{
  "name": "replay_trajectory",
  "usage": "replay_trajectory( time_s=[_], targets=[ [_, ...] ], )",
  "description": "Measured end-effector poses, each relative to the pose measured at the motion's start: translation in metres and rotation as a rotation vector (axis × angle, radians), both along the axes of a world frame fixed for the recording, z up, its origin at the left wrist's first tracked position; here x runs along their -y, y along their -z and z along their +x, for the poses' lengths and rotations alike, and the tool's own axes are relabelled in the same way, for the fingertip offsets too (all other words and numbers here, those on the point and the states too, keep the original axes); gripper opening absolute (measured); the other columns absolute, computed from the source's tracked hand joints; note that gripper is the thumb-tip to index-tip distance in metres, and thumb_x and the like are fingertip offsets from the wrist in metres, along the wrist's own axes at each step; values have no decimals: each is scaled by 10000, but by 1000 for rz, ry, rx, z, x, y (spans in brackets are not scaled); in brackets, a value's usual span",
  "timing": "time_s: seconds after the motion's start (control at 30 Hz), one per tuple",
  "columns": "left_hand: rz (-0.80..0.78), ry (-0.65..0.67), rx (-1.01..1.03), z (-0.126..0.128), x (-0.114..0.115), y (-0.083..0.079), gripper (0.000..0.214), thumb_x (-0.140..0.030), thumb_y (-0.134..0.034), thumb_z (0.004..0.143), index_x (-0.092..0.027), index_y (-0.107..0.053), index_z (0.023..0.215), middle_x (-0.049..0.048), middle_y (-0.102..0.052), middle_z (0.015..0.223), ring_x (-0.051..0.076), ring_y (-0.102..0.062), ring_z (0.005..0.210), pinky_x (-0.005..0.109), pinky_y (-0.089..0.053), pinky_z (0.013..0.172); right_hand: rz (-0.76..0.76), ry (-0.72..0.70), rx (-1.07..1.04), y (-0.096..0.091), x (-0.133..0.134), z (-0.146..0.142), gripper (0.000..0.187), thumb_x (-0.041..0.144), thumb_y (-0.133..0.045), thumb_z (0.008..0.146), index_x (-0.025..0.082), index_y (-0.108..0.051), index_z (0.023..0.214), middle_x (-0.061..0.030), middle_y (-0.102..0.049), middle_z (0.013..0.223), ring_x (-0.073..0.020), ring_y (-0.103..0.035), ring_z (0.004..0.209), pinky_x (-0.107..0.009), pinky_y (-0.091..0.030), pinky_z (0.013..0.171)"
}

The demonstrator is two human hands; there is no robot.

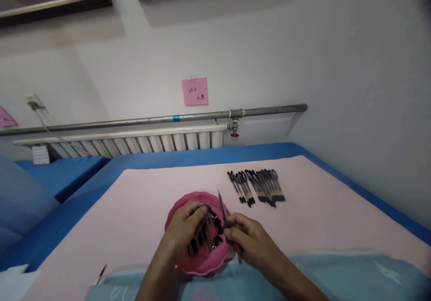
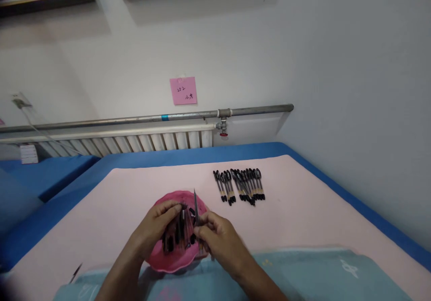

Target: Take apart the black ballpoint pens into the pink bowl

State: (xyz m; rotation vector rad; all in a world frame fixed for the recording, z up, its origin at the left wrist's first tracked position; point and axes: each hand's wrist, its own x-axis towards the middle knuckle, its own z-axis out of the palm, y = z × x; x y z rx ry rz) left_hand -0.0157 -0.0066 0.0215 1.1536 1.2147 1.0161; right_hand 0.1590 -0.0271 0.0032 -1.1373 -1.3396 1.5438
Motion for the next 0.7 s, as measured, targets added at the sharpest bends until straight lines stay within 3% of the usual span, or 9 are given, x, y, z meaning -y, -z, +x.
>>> replay_trajectory(
  time_s=[0.2, 0.7],
  targets=[
    [-73, -21, 350, 11, 1, 1, 285, -390, -714, 667, -157, -555, 712, -67, -458, 496, 49, -344, 409, 186, -230, 403, -13, -107, 76, -8, 8, -6, 33, 166, -512, 718, 195, -496, 716, 80, -431, 507, -64, -391, 445, -187, -295, 436],
    [-72, -135, 378, 21, 2, -1, 186, -281, -694, 629, -158, -571, 694, -59, -507, 488, 55, -404, 402, 176, -279, 389, 67, -119, 307, -5, 12, -9, 21, 179, -495, 723, 197, -484, 721, 64, -444, 564, -90, -410, 533, -204, -306, 494]
  ],
)
